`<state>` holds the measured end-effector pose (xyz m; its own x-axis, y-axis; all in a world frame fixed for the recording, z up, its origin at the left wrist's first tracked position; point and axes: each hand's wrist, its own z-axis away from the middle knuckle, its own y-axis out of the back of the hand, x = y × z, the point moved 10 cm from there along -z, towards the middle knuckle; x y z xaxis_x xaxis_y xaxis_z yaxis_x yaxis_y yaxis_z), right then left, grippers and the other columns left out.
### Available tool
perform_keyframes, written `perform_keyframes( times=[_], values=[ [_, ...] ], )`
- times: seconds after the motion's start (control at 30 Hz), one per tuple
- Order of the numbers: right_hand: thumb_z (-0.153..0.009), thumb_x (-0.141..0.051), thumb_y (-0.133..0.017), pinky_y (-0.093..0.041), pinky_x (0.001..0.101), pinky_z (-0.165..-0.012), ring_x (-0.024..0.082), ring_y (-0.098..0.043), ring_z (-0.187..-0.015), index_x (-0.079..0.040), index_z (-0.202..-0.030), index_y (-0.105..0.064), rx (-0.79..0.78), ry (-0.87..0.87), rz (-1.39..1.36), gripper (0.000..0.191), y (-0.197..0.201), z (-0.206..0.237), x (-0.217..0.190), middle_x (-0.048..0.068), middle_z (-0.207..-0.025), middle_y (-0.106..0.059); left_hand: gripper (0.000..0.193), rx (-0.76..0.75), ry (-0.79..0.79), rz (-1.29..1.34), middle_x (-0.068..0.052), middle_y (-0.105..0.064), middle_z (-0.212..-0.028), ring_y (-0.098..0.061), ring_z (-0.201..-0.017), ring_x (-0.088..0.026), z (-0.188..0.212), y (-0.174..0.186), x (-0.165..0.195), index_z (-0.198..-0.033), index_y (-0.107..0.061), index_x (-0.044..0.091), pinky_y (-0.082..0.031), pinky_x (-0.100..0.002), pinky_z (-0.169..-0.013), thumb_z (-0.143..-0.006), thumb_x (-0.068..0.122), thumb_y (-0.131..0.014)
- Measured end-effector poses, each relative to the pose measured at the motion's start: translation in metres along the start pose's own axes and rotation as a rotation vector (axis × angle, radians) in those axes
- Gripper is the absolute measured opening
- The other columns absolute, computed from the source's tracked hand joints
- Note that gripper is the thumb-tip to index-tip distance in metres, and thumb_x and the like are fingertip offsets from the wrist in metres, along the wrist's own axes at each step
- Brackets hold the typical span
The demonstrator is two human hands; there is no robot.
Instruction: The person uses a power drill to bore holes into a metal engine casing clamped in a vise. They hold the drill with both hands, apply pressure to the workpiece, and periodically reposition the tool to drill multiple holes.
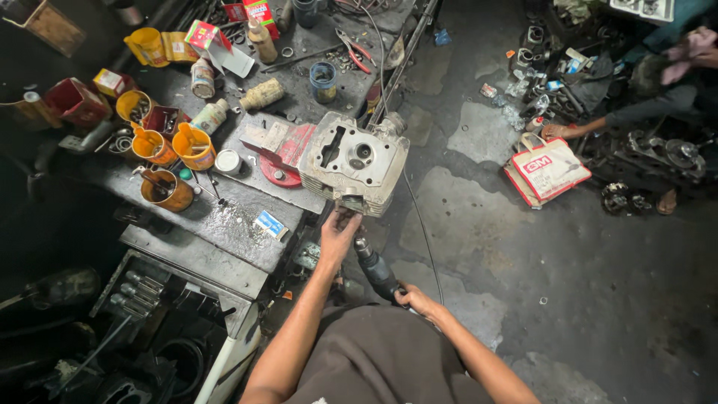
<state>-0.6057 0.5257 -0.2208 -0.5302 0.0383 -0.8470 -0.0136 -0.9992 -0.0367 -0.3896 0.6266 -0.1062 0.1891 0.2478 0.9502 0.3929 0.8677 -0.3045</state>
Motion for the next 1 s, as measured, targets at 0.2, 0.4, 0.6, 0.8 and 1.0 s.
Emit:
perform_keyframes(
  times=[0.2, 0.4, 0.6, 0.8, 1.0],
  values=[
    [-0.083, -0.024, -0.063, -0.046, 0.0304, -0.083, 0.019, -0.058, -0.094, 0.0, -0.139, -0.055, 0.002, -0.055, 0.045, 0.061, 0.004, 0.0, 0.009, 0.009, -0.108, -0.068, 0.021, -0.045, 0.022, 0.047, -0.006, -0.073, -0.097, -0.07, -0.081, -0.013, -0.004, 0.004, -0.006, -0.113, -0.067, -0.004, -0.057, -0.029, -0.075, -0.093, 0.003, -0.072],
    [-0.085, -0.027, -0.063, -0.044, 0.029, -0.095, 0.019, -0.057, -0.104, 0.004, -0.139, -0.057, -0.081, -0.102, 0.072, 0.063, 0.005, 0.002, 0.018, 0.01, -0.116, -0.068, 0.019, -0.055, 0.086, 0.051, -0.006, -0.071, -0.091, -0.069, -0.076, -0.015, 0.0, 0.003, -0.011, -0.11, -0.067, -0.004, -0.057, -0.03, -0.071, -0.094, 0.006, -0.072],
    [-0.087, -0.026, -0.063, -0.043, 0.0283, -0.1, 0.019, -0.06, -0.11, 0.003, -0.141, -0.053, -0.077, -0.102, 0.075, 0.062, 0.005, 0.0, 0.018, 0.011, -0.119, -0.069, 0.02, -0.187, 0.053, 0.008, -0.008, -0.072, -0.091, -0.069, -0.081, -0.015, 0.004, -0.011, -0.01, -0.112, -0.066, -0.003, -0.055, -0.031, -0.076, -0.102, 0.013, -0.065],
    [-0.087, -0.023, -0.061, -0.045, 0.032, -0.093, 0.02, -0.06, -0.099, 0.001, -0.139, -0.057, -0.14, -0.113, -0.041, 0.057, -0.006, 0.0, 0.02, 0.011, -0.107, -0.071, 0.025, -0.187, 0.086, 0.101, -0.006, -0.072, -0.096, -0.069, -0.086, -0.014, 0.001, -0.007, -0.023, -0.115, -0.064, -0.001, -0.056, -0.03, -0.078, -0.107, 0.022, -0.056],
    [-0.088, -0.021, -0.062, -0.046, 0.0307, -0.096, 0.019, -0.062, -0.101, 0.0, -0.139, -0.055, -0.147, -0.094, -0.116, 0.055, -0.008, 0.0, 0.02, 0.008, -0.107, -0.072, 0.025, -0.15, 0.206, 0.035, -0.004, -0.071, -0.096, -0.068, -0.088, -0.012, 0.009, -0.003, -0.039, -0.119, -0.064, 0.001, -0.056, -0.03, -0.08, -0.102, 0.02, -0.062]
  ],
)
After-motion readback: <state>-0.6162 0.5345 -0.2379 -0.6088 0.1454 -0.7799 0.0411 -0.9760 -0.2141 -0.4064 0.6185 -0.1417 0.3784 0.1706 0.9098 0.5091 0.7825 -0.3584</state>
